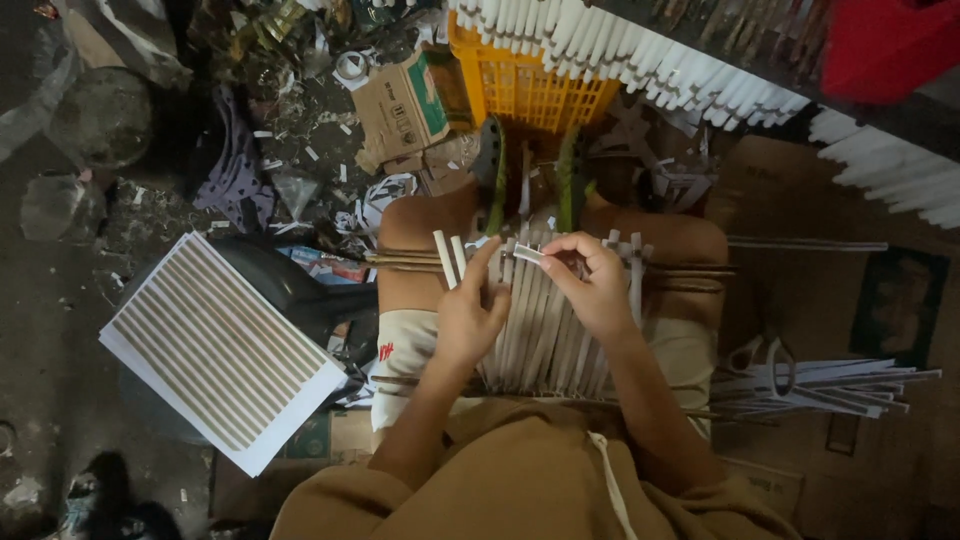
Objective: Bundling groups of thin white candles together using small adhesive strips in a workshop environment.
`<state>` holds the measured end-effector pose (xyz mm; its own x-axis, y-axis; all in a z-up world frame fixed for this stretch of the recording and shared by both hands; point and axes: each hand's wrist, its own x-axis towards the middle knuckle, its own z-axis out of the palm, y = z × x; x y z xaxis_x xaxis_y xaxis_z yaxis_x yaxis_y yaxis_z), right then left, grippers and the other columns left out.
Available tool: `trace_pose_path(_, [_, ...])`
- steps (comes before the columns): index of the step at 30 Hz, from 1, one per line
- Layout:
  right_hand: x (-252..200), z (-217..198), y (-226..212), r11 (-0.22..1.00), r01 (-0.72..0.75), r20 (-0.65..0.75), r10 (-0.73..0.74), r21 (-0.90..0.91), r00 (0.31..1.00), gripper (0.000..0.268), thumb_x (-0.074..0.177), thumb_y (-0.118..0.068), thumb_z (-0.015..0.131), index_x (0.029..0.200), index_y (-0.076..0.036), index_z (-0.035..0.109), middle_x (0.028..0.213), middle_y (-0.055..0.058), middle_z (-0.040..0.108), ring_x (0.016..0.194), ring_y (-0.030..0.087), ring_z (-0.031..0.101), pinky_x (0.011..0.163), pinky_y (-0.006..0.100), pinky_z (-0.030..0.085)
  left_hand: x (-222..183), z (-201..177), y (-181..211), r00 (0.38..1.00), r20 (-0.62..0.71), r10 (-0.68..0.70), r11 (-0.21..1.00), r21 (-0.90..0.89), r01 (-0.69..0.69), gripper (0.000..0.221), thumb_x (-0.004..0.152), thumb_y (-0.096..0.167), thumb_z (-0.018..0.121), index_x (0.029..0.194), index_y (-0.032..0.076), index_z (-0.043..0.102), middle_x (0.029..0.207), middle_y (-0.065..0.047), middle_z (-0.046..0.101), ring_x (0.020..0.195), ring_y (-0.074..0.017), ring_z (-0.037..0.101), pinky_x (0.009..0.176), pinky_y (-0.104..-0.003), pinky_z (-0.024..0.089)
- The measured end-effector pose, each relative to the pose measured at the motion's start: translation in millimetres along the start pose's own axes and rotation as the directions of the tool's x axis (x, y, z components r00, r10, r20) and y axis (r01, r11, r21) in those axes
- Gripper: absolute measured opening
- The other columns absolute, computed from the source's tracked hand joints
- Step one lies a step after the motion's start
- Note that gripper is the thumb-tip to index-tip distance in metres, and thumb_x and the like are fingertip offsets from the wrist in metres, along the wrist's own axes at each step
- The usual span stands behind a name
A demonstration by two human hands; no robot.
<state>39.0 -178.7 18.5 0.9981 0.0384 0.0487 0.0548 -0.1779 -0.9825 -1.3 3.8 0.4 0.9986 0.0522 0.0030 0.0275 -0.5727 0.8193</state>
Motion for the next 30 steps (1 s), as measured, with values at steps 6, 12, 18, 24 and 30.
trace_pose_path(6, [0,-1,-10,1.000,0.008,0.010,-0.008,0.019,1.000,0.009,0.090,-0.007,0.079,0.099,-0.005,0.077,0.079,0.003,0.068,0.070,0.008,0.055,0.066,0.021,0.047,3,8,-20,0.992,-0.123,0.007,1.000,-0.012,-0.008,0.036,0.092,0.027,0.070,0.128,0.032,0.067,0.068,-0.008,0.070,0.067,-0.0336,0.073,0.066,-0.046,0.057])
trace_pose_path(12, [0,1,-10,1.000,0.008,0.018,-0.008,0.004,1.000,0.010,0.091,-0.007,0.078,0.101,-0.004,0.076,0.079,0.004,0.069,0.071,0.008,0.056,0.068,0.022,0.047,6,7,-33,0.987,-0.160,-0.021,1.000,-0.025,0.017,0.027,0.094,0.033,0.071,0.120,0.032,0.070,0.066,-0.001,0.070,0.062,-0.0237,0.071,0.062,-0.038,0.058])
trace_pose_path(18, [0,0,-5,1.000,0.001,0.010,-0.001,0.000,1.000,0.011,0.091,-0.008,0.080,0.101,-0.005,0.077,0.082,0.005,0.071,0.074,0.010,0.060,0.071,0.024,0.050,4,15,-30,0.995,-0.095,0.019,1.000,-0.016,-0.020,0.042,0.094,0.025,0.071,0.134,0.030,0.061,0.073,-0.010,0.074,0.071,-0.0339,0.075,0.068,-0.048,0.059])
trace_pose_path(24, [5,-24,33,0.987,0.027,0.027,-0.023,-0.156,0.999,0.014,0.092,-0.014,0.082,0.104,-0.010,0.077,0.095,0.007,0.069,0.088,0.016,0.065,0.080,0.027,0.051,-7,42,-19,0.984,0.075,-0.164,0.977,-0.125,0.173,0.068,0.092,0.026,0.072,0.150,0.029,0.038,0.115,-0.023,0.074,0.096,-0.0449,0.074,0.083,-0.056,0.060])
trace_pose_path(30, [7,-18,61,0.988,-0.011,0.126,0.030,-0.152,0.992,0.018,0.086,-0.014,0.088,0.101,-0.010,0.078,0.087,0.002,0.072,0.079,0.007,0.062,0.076,0.022,0.052,-9,76,-55,0.985,-0.166,-0.040,0.994,-0.103,0.023,0.050,0.082,0.028,0.081,0.126,0.032,0.058,0.109,0.000,0.077,0.074,-0.0246,0.076,0.066,-0.041,0.060])
